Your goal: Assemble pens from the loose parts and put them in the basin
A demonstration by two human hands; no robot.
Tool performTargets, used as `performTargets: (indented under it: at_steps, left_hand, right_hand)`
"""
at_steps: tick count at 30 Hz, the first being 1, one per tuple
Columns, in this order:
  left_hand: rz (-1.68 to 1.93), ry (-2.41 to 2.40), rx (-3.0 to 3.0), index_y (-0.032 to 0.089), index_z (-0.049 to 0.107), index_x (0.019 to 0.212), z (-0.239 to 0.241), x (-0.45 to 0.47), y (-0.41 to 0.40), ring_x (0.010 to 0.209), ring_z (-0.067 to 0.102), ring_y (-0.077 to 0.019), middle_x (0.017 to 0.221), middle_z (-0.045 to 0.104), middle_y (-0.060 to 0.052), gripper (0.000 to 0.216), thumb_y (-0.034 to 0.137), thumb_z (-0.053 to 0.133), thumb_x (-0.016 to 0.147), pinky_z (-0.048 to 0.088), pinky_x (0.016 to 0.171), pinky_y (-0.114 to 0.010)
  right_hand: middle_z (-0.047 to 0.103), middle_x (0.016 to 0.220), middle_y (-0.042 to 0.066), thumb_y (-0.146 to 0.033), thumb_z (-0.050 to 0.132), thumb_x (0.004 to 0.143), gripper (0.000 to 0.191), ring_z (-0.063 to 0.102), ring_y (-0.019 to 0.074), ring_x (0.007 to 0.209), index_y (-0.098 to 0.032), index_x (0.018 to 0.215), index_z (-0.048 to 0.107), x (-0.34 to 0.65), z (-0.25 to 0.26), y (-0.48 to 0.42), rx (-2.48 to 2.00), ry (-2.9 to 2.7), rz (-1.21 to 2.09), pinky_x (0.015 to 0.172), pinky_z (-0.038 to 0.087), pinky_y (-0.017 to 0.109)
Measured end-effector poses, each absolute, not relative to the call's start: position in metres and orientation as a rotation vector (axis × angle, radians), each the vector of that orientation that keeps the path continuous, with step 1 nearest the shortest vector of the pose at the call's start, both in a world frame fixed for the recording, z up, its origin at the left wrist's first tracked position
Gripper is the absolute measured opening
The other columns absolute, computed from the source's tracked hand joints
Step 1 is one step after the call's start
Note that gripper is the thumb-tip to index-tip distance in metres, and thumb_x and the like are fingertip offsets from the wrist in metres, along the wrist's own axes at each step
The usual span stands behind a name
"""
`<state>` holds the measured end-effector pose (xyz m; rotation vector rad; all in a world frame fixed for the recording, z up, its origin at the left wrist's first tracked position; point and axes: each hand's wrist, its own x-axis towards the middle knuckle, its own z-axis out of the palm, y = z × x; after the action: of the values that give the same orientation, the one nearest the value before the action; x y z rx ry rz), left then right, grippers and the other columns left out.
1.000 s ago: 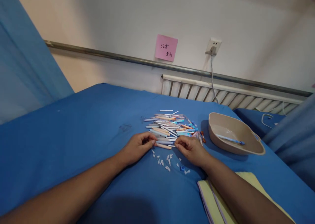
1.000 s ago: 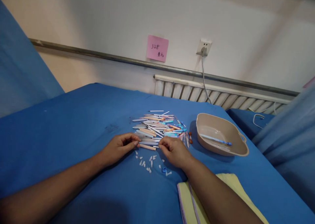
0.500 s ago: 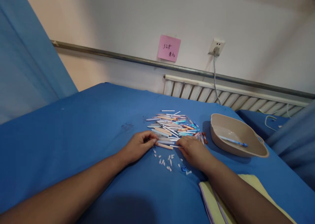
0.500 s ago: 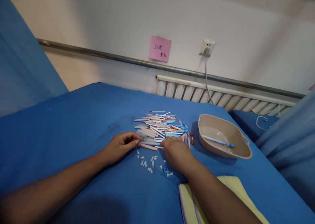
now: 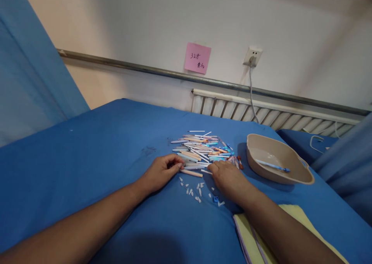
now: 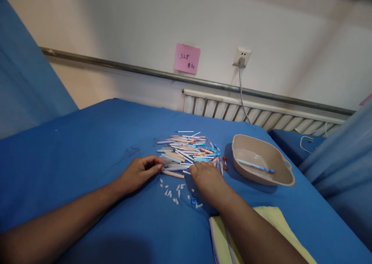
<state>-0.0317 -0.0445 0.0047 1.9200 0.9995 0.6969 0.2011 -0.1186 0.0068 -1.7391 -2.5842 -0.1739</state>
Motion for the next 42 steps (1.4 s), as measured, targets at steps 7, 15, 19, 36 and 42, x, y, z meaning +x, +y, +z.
performTargets:
  at_steps: [7,15,19,36,42]
  left_hand:
    - [0.602,0.855,2.338,0.022,0.066,0.094,0.005,-0.030,-0.049,0.090,0.059,-0.0162,0.094,0.067,-0.002,0.020,0.027,0.049,0.086,0.043,0.084,-0.027]
    - [0.558,0.722,2.602,0.021,0.062,0.098,0.002,-0.029,-0.049,0.096,0.055,-0.0187,0.098,0.064,-0.004,0.017,0.025,0.048,0.089,0.041,0.090,-0.034]
    - [0.520,0.714,2.665,0.023,0.062,0.101,0.001,-0.028,-0.050,0.096,0.054,-0.0195,0.097,0.063,-0.005,0.019,0.027,0.048,0.090,0.041,0.088,-0.035]
    - [0.580,0.972,2.440,0.020,0.056,0.092,0.012,-0.025,-0.051,0.087,0.055,-0.0196,0.091,0.061,-0.004,0.020,0.035,0.043,0.091,0.043,0.079,-0.032]
    - [0.601,0.902,2.233,0.021,0.058,0.098,0.017,-0.030,-0.049,0.086,0.058,-0.0178,0.093,0.064,-0.002,0.028,0.040,0.039,0.092,0.045,0.078,-0.029]
  right_hand:
    - [0.058,0.098,0.009,-0.009,0.041,0.087,0.023,0.054,0.0208,0.095,-0.016,0.102,0.056,0.203,0.011,-0.119,-1.702,-2.452,-0.090,0.082,0.037,0.030]
    - [0.058,0.096,0.007,-0.018,0.040,0.092,0.020,0.055,0.0193,0.091,-0.019,0.104,0.056,0.205,0.006,-0.118,-1.592,-2.388,-0.012,0.080,0.040,0.029]
    - [0.059,0.094,0.007,-0.021,0.041,0.093,0.018,0.055,0.0191,0.090,-0.019,0.102,0.056,0.205,0.004,-0.118,-1.558,-2.361,0.020,0.080,0.040,0.029]
    - [0.060,0.093,0.007,-0.020,0.040,0.093,0.017,0.057,0.0181,0.088,-0.019,0.102,0.054,0.205,-0.001,-0.117,-1.296,-2.019,0.152,0.075,0.043,0.029]
    - [0.066,0.090,0.003,-0.023,0.046,0.091,0.016,0.061,0.0155,0.083,-0.022,0.094,0.061,0.209,-0.004,-0.114,-1.249,-1.905,0.245,0.074,0.044,0.026]
